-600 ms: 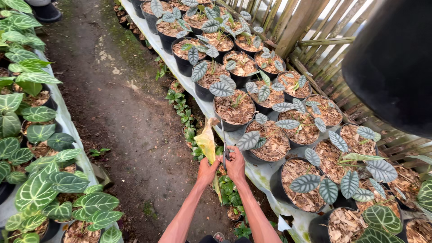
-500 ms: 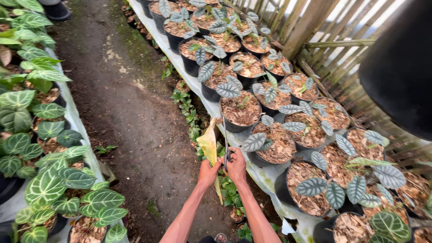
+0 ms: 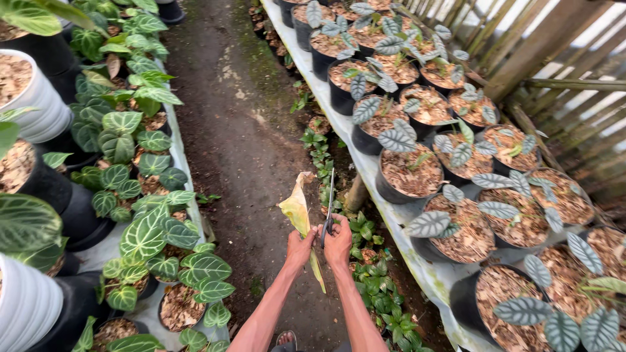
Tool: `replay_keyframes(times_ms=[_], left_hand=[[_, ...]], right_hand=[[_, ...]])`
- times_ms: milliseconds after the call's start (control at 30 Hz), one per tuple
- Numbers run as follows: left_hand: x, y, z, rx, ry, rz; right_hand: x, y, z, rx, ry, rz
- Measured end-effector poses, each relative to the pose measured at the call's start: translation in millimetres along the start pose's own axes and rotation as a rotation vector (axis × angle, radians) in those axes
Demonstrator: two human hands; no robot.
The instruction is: The person cuts a withered leaf from a plant using scissors, puts the leaf into a bag, and then pulls out weeds from several potted plants by hand.
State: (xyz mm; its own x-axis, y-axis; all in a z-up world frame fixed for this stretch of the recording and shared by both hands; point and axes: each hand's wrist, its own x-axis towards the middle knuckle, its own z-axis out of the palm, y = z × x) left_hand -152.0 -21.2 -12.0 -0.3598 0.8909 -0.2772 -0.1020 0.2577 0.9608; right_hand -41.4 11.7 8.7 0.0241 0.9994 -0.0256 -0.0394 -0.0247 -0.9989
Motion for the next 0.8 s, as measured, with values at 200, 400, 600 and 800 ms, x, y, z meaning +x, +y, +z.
replay_keyframes(times_ms=[200,400,600,800], left_hand=[[20.8,9.0,-38.7,0.061,0.100,0.122],[60.2,19.0,-57.6,0.114,0.274,0.144],[133.0,27.1,-63.4,0.123,0.447,0.198],[184.2,66.6,-69.0,-0.006,0.542,0.068]], right_hand=[[8.8,-2.1,45.1,0.029,-0.062,0.034],[43.8,-8.8,81.8,0.092,-0.196,0.054],[114.9,-10.9,121.2,0.101,-0.344,0.087],[182.1,-22.6,155.6,0.157,-0.473,0.125]])
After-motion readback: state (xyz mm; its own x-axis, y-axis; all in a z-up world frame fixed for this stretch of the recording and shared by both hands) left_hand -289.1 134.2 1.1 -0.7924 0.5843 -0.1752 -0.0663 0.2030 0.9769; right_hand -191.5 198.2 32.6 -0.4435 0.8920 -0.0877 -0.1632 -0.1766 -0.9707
